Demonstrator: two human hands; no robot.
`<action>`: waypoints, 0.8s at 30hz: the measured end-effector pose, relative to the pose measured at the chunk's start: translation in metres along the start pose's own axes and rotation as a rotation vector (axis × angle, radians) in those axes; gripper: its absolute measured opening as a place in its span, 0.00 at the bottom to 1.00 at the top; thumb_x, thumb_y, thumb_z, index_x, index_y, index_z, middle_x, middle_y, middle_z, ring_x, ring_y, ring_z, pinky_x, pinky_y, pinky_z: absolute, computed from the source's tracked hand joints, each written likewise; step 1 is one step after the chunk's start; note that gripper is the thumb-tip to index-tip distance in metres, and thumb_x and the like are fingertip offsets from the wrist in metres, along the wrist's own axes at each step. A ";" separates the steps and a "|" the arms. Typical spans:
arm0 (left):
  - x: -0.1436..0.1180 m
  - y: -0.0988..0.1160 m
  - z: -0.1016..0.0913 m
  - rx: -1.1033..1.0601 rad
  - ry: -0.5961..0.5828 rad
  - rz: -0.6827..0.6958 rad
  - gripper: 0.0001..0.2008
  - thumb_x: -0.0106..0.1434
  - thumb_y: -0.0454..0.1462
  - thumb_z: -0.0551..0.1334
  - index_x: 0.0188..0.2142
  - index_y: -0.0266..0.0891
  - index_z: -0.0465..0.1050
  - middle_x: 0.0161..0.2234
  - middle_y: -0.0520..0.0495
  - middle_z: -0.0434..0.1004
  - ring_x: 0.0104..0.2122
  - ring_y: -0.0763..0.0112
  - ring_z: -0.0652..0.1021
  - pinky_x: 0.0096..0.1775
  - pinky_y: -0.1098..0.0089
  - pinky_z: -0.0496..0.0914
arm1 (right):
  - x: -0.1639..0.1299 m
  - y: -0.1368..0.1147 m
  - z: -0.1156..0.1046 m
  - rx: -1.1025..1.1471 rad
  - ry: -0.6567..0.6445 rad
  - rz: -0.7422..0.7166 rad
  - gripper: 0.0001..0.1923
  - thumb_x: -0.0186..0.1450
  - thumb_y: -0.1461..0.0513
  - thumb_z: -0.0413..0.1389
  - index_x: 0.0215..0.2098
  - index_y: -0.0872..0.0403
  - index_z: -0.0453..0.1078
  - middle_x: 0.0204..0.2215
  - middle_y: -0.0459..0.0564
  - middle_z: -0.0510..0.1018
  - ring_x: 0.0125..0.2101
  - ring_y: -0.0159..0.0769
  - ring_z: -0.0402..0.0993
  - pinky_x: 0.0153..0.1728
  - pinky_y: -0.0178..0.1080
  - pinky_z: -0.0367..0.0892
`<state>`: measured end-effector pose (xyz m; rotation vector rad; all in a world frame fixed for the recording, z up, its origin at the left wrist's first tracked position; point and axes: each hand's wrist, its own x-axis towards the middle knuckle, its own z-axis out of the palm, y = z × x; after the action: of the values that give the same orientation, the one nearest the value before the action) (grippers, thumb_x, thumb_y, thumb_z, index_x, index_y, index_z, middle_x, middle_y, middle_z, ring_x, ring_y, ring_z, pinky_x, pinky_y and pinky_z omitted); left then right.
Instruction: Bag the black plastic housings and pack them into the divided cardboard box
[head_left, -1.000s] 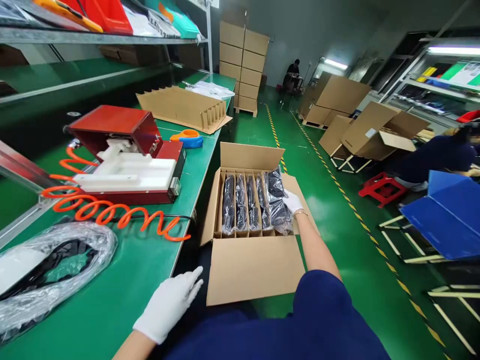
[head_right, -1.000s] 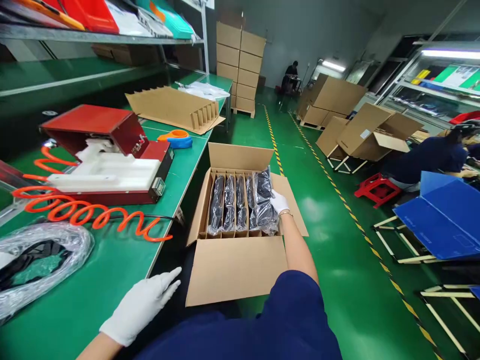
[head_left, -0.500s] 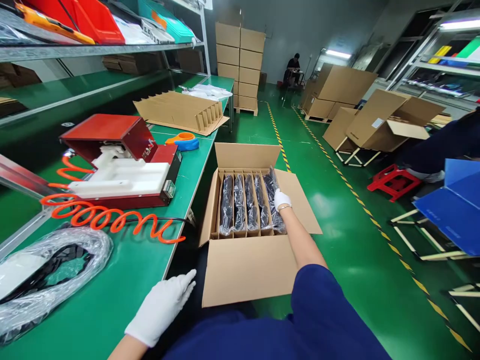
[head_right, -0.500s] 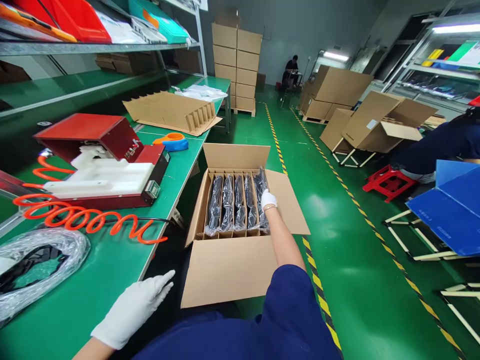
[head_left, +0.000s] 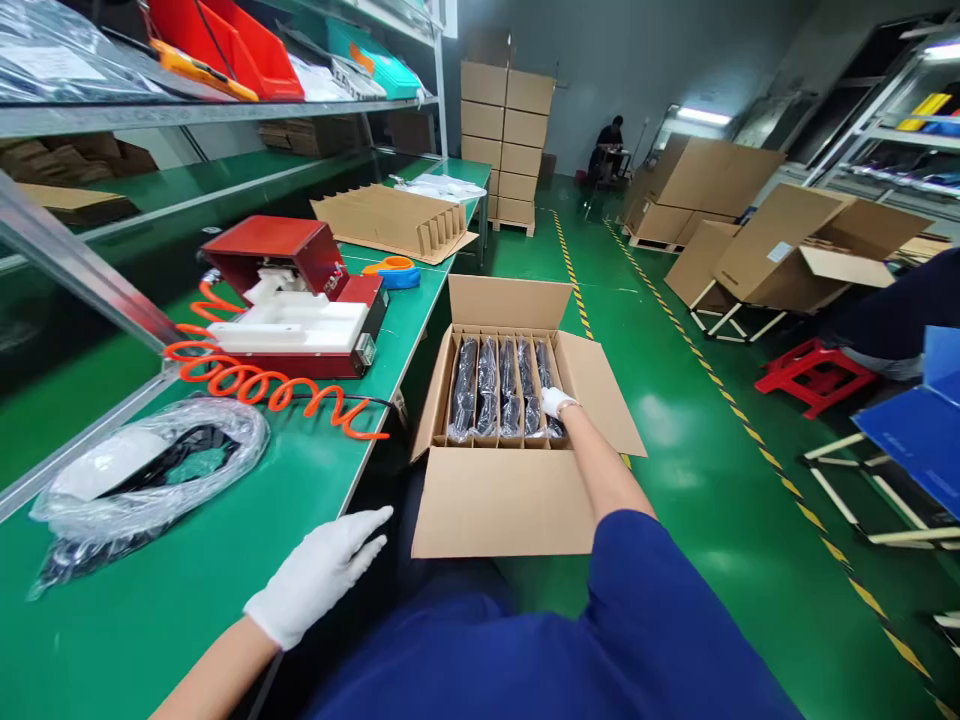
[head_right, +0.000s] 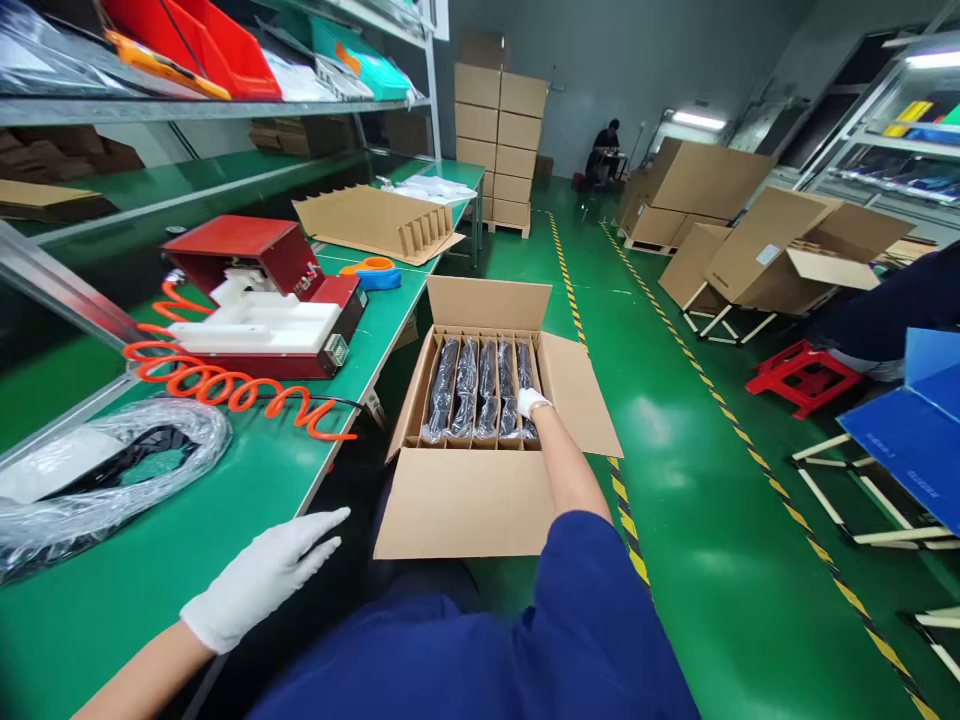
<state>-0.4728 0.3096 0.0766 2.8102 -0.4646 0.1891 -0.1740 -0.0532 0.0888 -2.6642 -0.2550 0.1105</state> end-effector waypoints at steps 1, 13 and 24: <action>-0.013 0.000 -0.006 0.013 0.096 -0.017 0.20 0.72 0.45 0.52 0.54 0.41 0.77 0.47 0.42 0.84 0.42 0.60 0.85 0.44 0.64 0.79 | -0.007 -0.001 0.002 -0.015 -0.034 -0.036 0.15 0.75 0.59 0.53 0.54 0.61 0.70 0.53 0.54 0.73 0.49 0.38 0.75 0.52 0.47 0.71; -0.134 0.004 -0.061 -0.148 0.041 -0.217 0.21 0.69 0.51 0.57 0.55 0.49 0.78 0.53 0.49 0.81 0.49 0.61 0.83 0.52 0.67 0.76 | -0.161 -0.111 0.101 0.155 -0.481 -0.621 0.28 0.68 0.55 0.54 0.64 0.54 0.67 0.57 0.59 0.76 0.54 0.46 0.75 0.57 0.47 0.68; -0.152 0.057 -0.057 -1.000 0.681 -0.659 0.28 0.70 0.55 0.52 0.60 0.46 0.72 0.63 0.40 0.71 0.60 0.55 0.74 0.60 0.53 0.68 | -0.151 -0.370 0.131 0.947 -0.389 -0.566 0.18 0.64 0.46 0.50 0.34 0.50 0.68 0.29 0.52 0.73 0.30 0.42 0.70 0.36 0.47 0.70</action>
<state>-0.6390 0.3200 0.1186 1.6366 0.4270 0.5470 -0.3973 0.2985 0.1445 -1.5482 -0.8282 0.4400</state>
